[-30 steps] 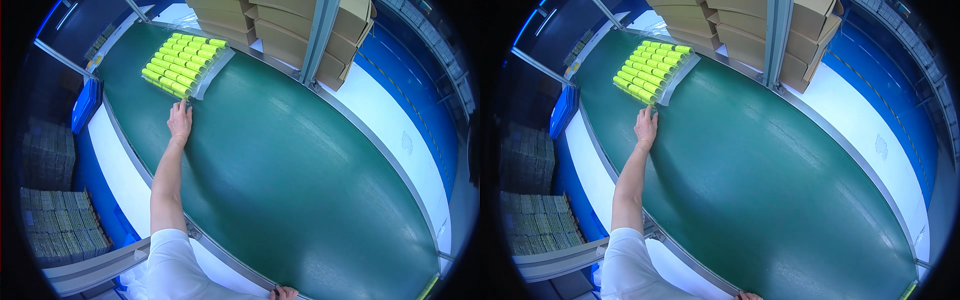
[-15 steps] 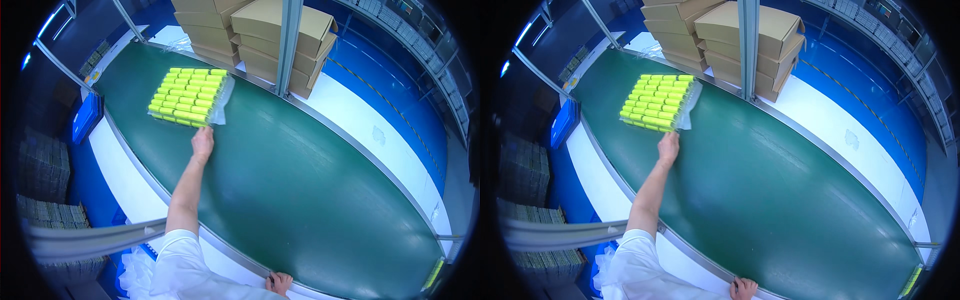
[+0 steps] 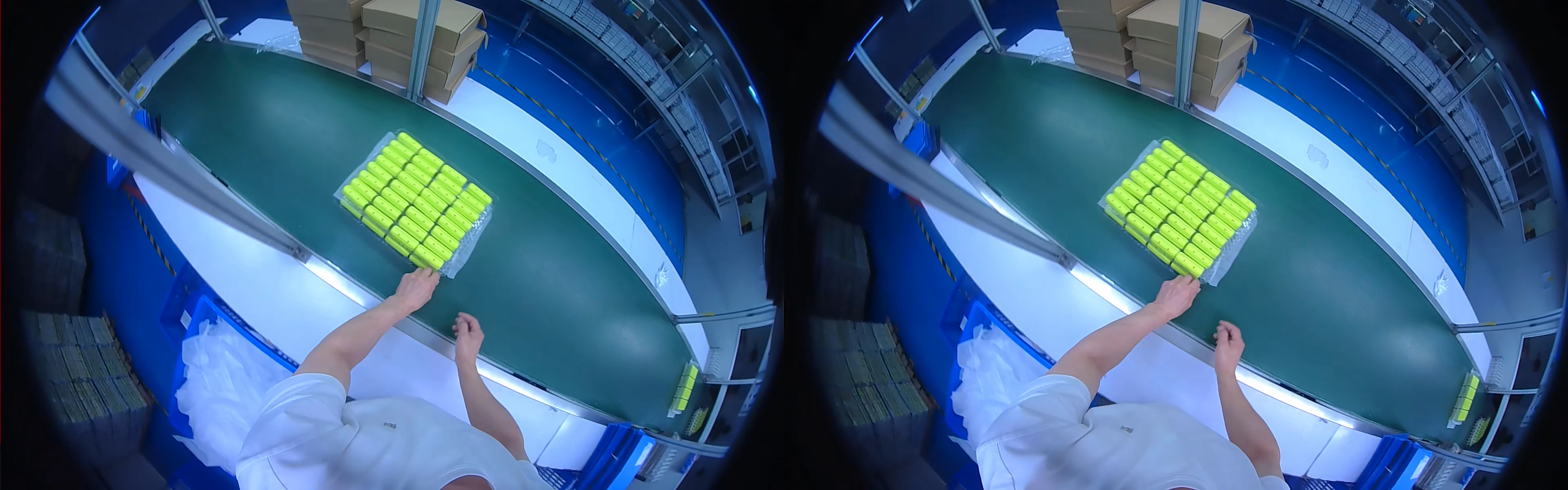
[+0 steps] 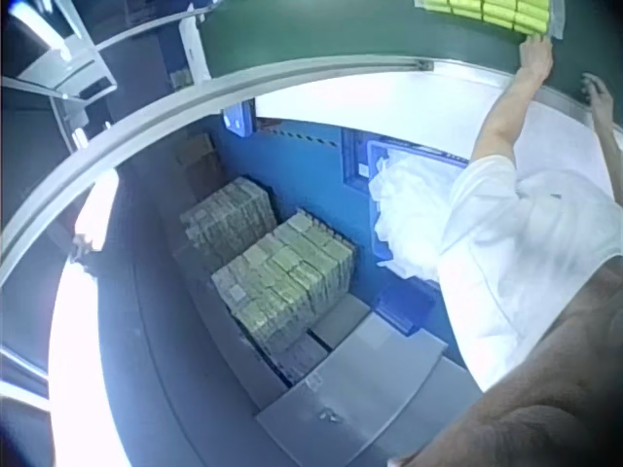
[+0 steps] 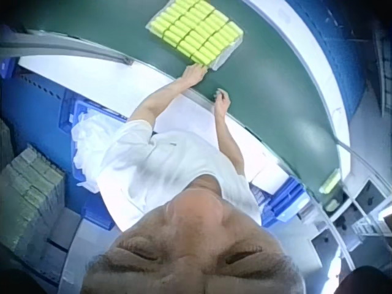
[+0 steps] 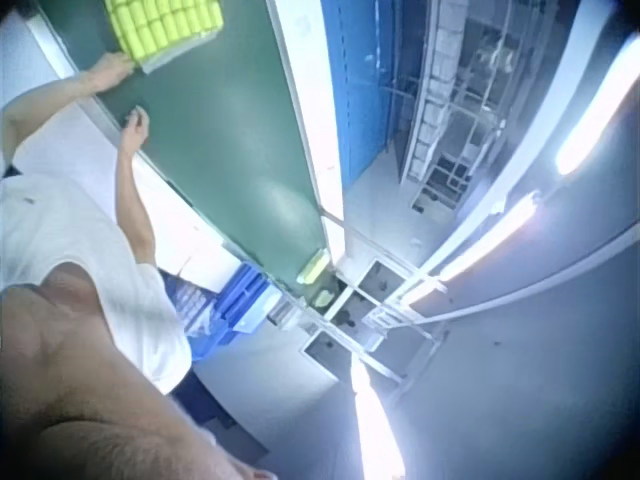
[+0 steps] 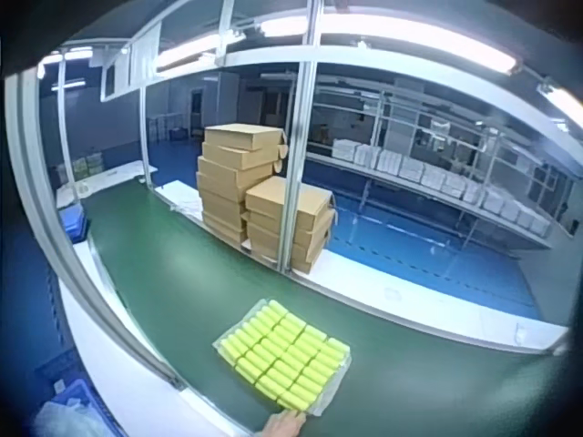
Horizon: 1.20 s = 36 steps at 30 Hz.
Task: The person wraps a tray of yellow cylindrical items in a white sheet and places it on a conveyor belt. The person then assembles a blue box by inserting a white foam insert and securing it with a rubber band before repeating the wrapping process for a second tray.
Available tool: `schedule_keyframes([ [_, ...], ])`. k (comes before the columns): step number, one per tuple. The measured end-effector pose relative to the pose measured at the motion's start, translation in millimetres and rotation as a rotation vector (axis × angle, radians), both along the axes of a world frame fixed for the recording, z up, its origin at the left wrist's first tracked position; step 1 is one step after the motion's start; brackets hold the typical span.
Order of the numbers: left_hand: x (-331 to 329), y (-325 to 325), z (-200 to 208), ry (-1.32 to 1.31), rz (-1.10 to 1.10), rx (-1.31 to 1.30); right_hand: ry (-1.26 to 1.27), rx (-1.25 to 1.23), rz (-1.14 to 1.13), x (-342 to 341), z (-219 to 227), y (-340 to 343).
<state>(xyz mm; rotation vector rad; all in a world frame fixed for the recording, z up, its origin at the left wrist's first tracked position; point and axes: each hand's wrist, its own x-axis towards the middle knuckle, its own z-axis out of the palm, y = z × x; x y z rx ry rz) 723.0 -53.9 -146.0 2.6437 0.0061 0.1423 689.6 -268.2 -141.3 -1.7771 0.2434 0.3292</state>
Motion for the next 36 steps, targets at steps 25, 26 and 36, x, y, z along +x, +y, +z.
schedule_keyframes([
  [25,-319.9,-167.1,40.1,0.208,-0.033,0.241,0.164,0.068,0.214,150.2,-19.3,-254.5],
  [26,-330.9,-143.6,47.4,0.171,0.14,0.272,0.125,0.083,0.252,145.6,-10.0,-230.3],
  [36,-331.8,-207.5,42.2,-0.041,1.065,-0.764,0.235,0.152,0.678,57.9,-31.0,-185.0],
])
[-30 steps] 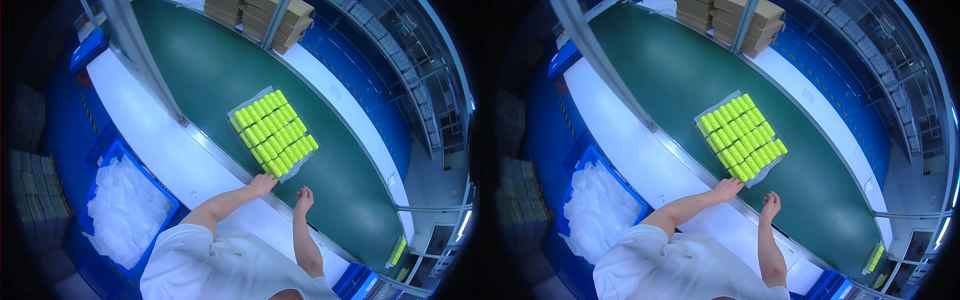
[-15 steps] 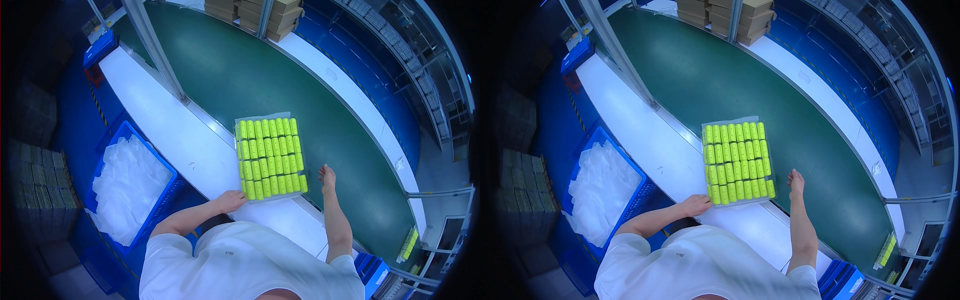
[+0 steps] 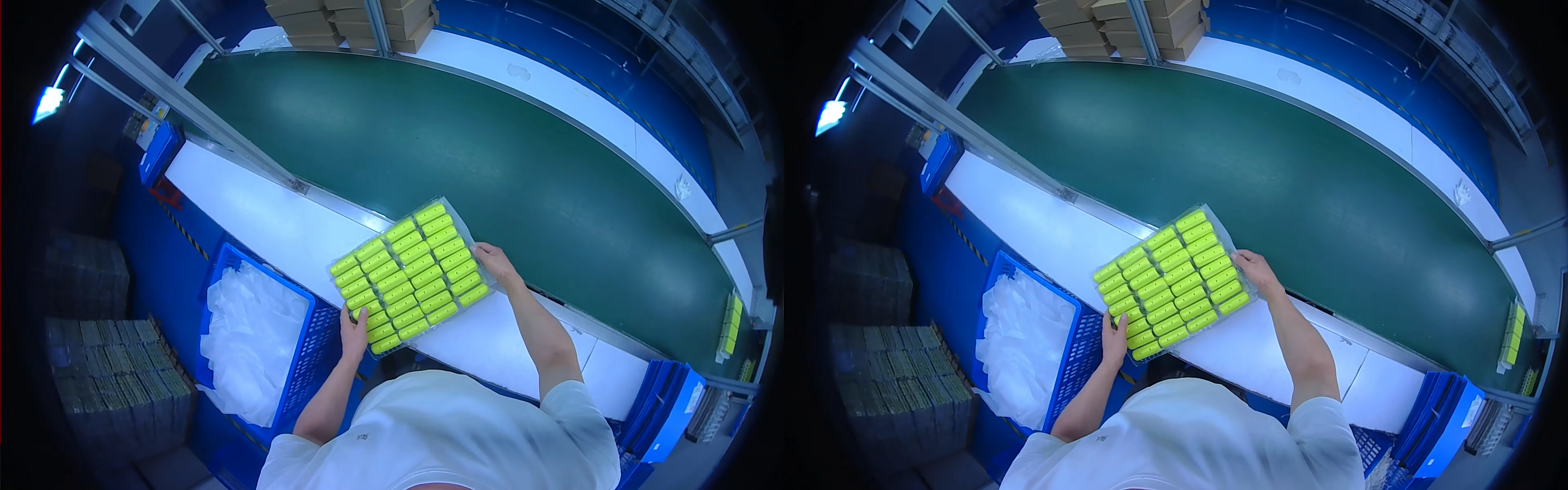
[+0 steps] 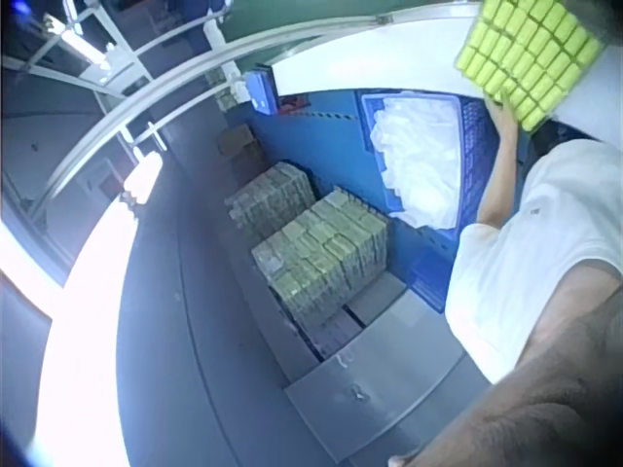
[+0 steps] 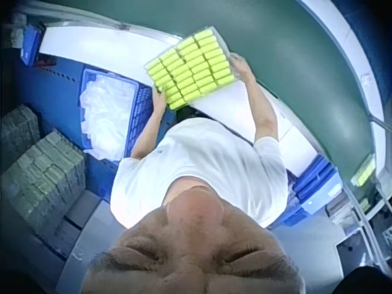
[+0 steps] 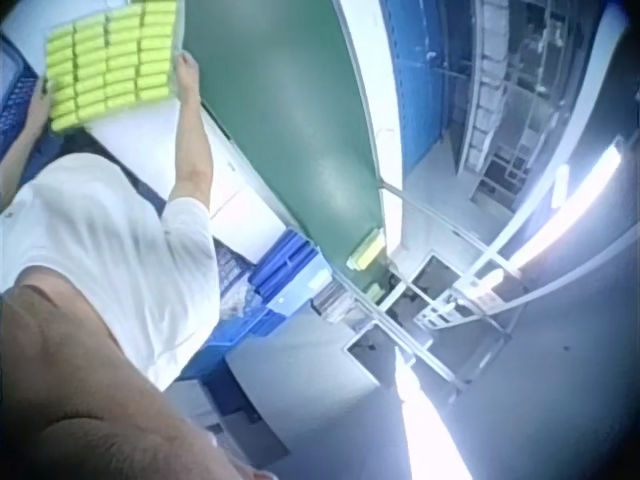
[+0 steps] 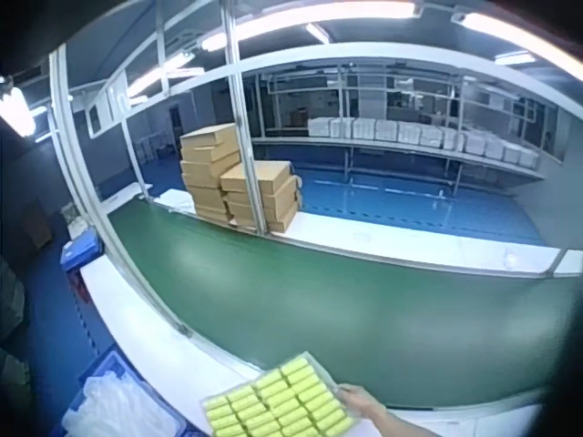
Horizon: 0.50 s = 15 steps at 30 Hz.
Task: The person wraps a tray of yellow cylindrical items in a white sheet and places it on a conveyor belt. The person then assembles a blue box by inserting a white foam insert and securing it with a rubber band before repeating the wrapping process for a second tray.
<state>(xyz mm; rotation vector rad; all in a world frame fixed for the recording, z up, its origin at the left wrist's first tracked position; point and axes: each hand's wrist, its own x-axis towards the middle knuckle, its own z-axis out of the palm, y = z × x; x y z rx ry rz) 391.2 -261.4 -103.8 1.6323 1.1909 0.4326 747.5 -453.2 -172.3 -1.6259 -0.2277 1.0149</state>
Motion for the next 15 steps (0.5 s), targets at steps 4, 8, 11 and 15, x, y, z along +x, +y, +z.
schedule_keyframes([
  [4,21.5,15.2,7.8,0.068,-0.087,-0.053,-0.063,-0.026,-0.228,-65.7,-3.7,-46.0],
  [8,75.0,53.6,-0.1,0.014,-0.479,-0.076,0.011,-0.049,-0.547,-140.7,-22.5,-102.5],
  [11,110.2,69.4,-25.8,-0.003,-0.734,-0.104,0.061,-0.063,-0.712,-203.7,-1.6,-127.0],
  [15,143.3,63.7,2.5,0.067,-0.857,-0.285,0.07,-0.108,-0.897,-258.8,-2.9,-148.3],
])
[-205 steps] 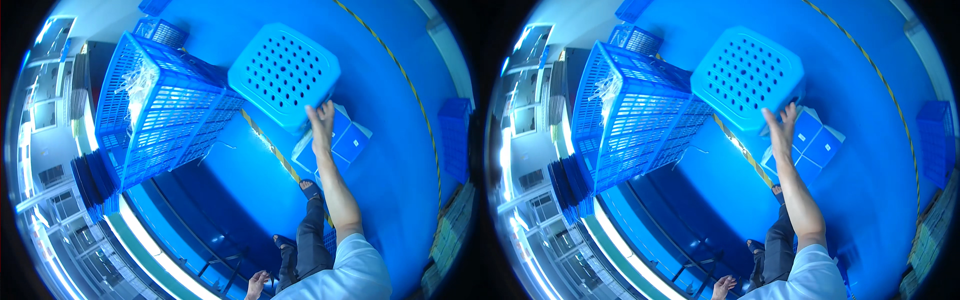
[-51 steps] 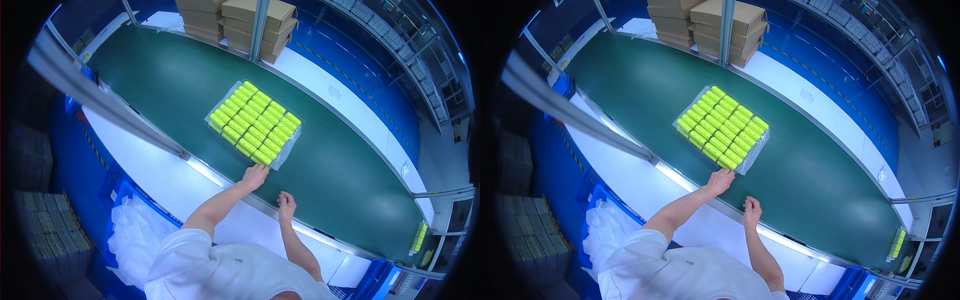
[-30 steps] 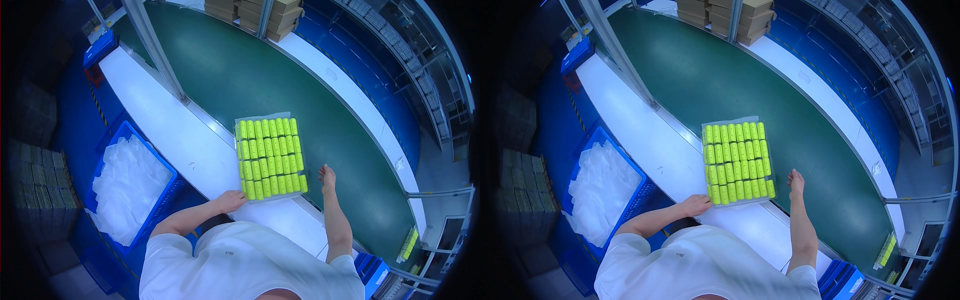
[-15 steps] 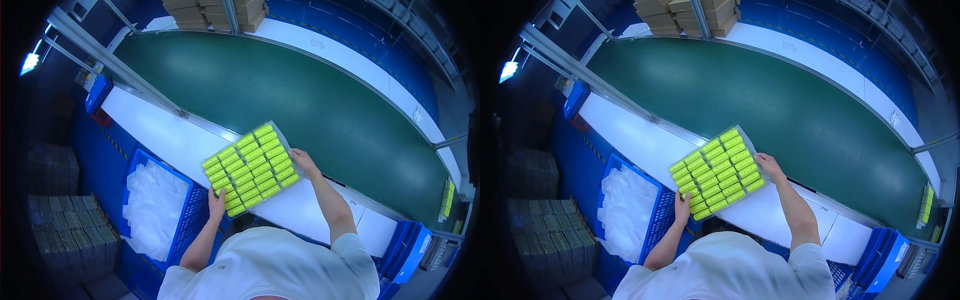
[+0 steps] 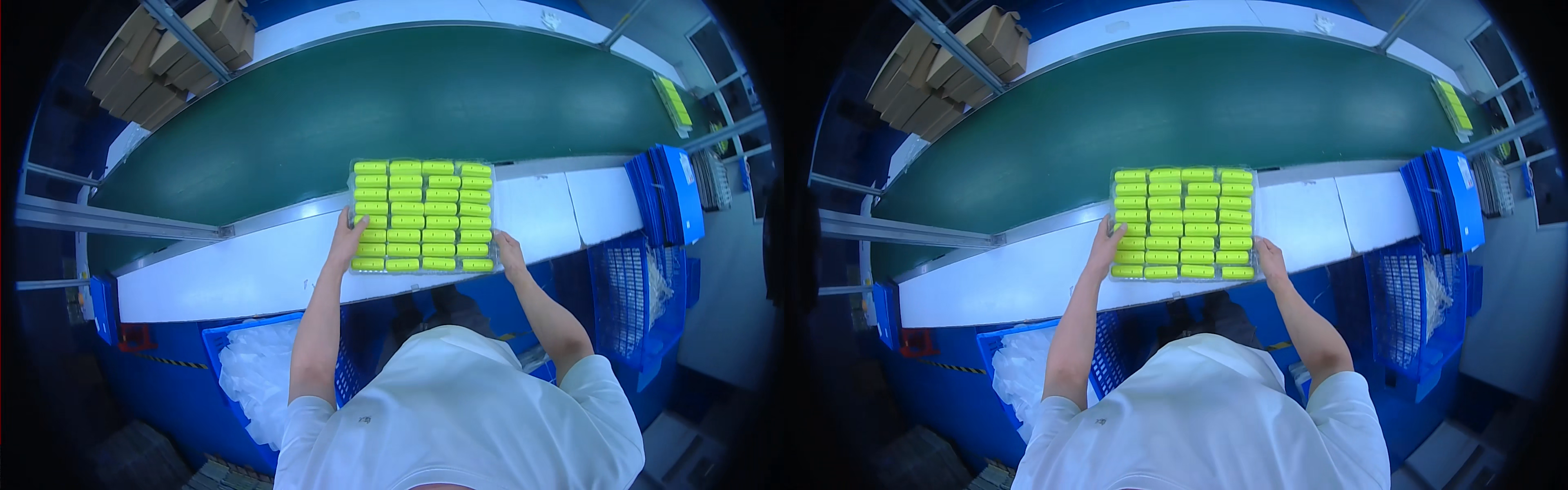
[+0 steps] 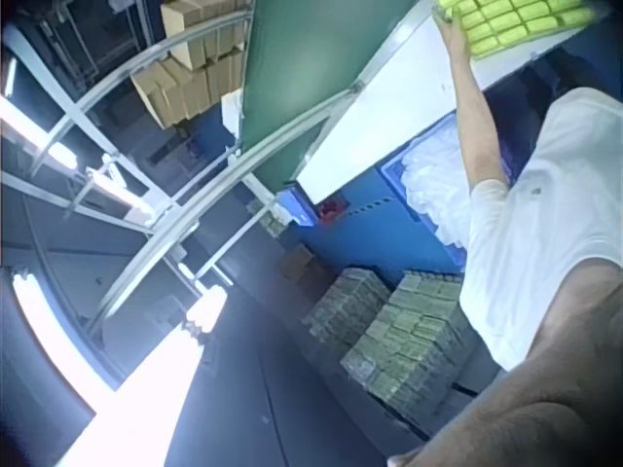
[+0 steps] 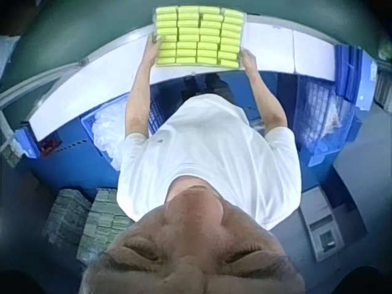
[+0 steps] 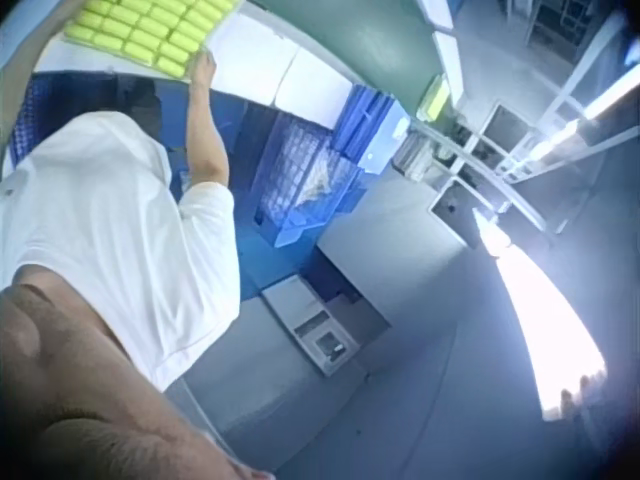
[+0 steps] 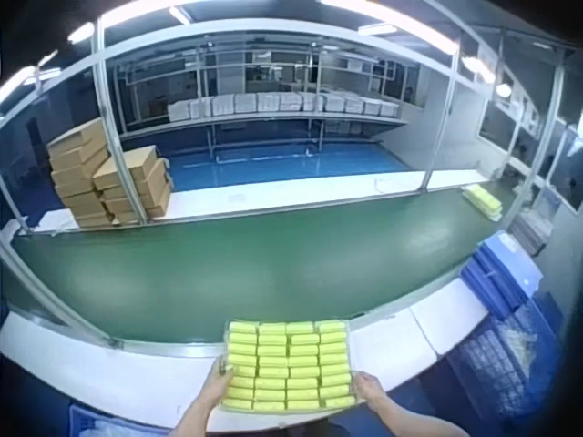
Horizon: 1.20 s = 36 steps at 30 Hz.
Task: The person wraps a tray of yellow cylindrical items in a white sheet and places it on a conveyor belt. The person then assembles a blue box by inserting a white foam insert and securing it with a rubber band before repeating the wrapping process for a second tray.
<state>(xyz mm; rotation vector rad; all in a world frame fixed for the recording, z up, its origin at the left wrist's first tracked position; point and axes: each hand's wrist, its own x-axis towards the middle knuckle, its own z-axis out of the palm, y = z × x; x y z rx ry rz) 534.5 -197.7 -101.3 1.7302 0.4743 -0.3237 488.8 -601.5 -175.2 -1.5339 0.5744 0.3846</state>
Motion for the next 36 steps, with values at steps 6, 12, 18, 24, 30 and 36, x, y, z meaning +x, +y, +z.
schedule_keyframes([
  [6,-94.3,74.4,-15.1,0.043,0.134,-0.252,-0.096,-0.21,0.157,-69.8,21.8,-27.1],
  [12,-123.9,22.1,-37.1,-0.141,-0.13,0.283,-0.182,-0.582,0.426,-66.4,41.4,24.8],
  [18,-100.9,-24.7,-33.6,-0.07,0.048,0.475,-0.128,-0.831,0.542,-10.1,5.8,0.3],
  [24,-106.2,-43.9,-17.3,-0.006,-0.08,0.712,-0.122,-0.895,0.603,-6.9,10.3,-19.1],
  [30,-143.3,-68.9,-36.3,-0.189,-0.047,0.627,-0.227,-0.881,0.731,-26.9,6.0,-63.8],
  [36,-130.9,-76.3,-39.4,-0.2,-0.041,0.557,-0.216,-0.92,0.644,-51.4,18.4,-57.8],
])
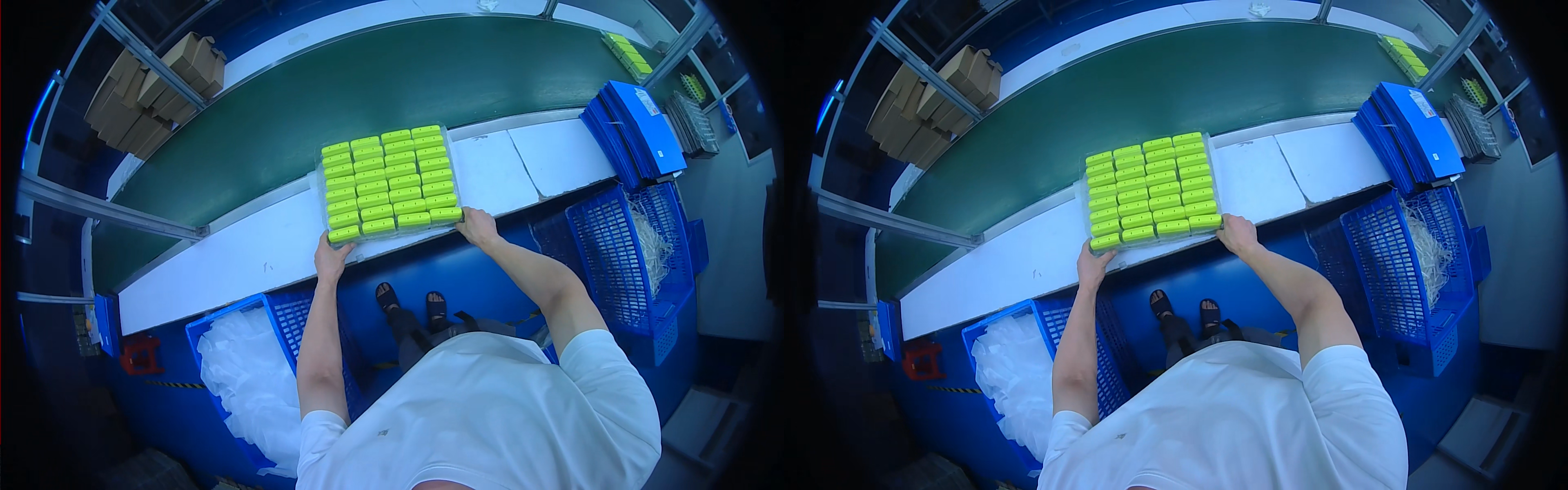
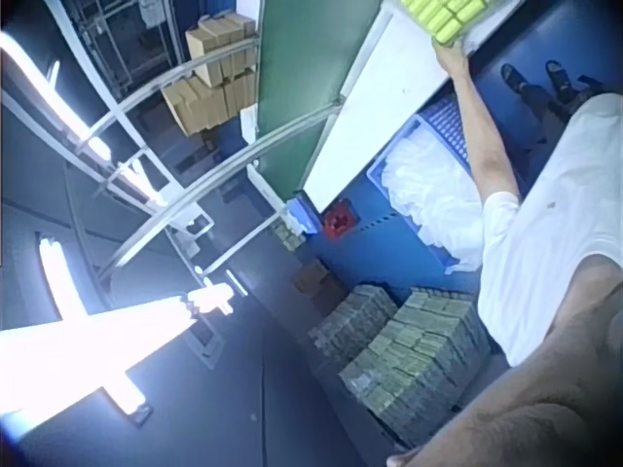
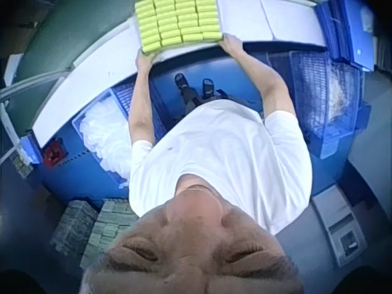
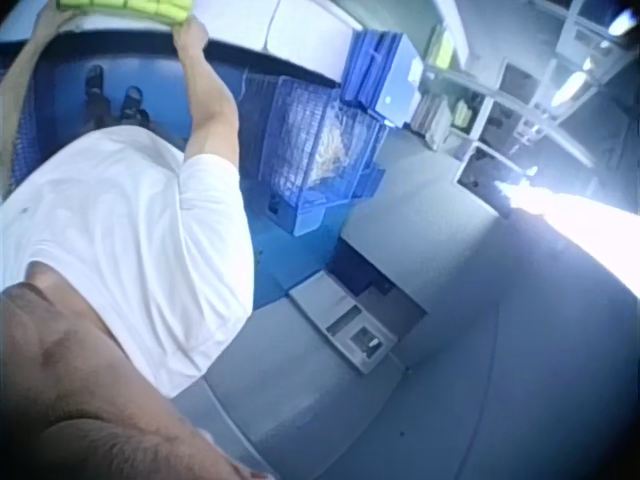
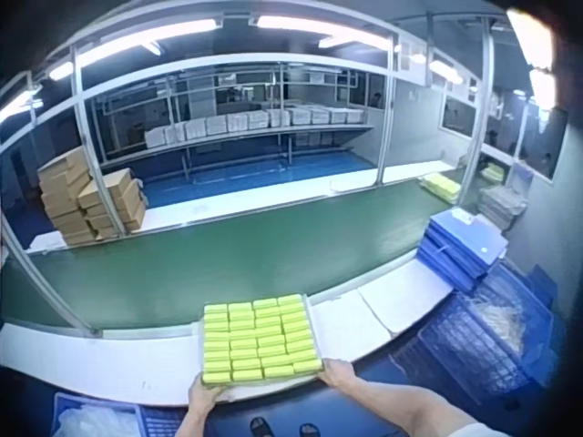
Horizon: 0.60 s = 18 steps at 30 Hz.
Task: The person wraps a tray of yellow cylindrical items in a white sheet and places it on a conveyor belt. The person then assembles a blue box by inserting a white foam insert and securing it with a rubber band before repeating the wrapping process for a second tray.
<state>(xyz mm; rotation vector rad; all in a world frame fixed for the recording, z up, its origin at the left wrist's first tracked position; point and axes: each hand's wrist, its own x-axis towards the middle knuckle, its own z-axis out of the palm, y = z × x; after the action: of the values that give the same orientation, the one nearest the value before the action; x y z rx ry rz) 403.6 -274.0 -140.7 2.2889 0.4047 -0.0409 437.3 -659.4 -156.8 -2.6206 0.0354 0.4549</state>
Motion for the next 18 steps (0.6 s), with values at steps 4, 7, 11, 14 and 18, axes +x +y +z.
schedule_keyframes([
  [4,-2.2,-8.7,-3.1,-0.004,-0.011,0.039,-0.013,0.0,-0.051,-0.4,3.2,-8.1],
  [7,-19.6,-28.6,-11.1,-0.068,0.08,0.018,0.041,-0.013,-0.031,11.1,2.4,-19.3],
  [11,-39.6,-43.1,-16.5,-0.099,0.167,0.002,0.053,-0.001,0.024,22.0,-10.6,-22.2],
  [14,-24.5,-43.1,-16.6,-0.053,0.127,0.029,0.043,0.001,-0.022,21.3,-11.6,-29.2],
  [18,-12.7,-19.6,-20.3,0.1,0.125,-0.079,0.075,0.003,-0.033,24.4,-2.7,-16.7],
])
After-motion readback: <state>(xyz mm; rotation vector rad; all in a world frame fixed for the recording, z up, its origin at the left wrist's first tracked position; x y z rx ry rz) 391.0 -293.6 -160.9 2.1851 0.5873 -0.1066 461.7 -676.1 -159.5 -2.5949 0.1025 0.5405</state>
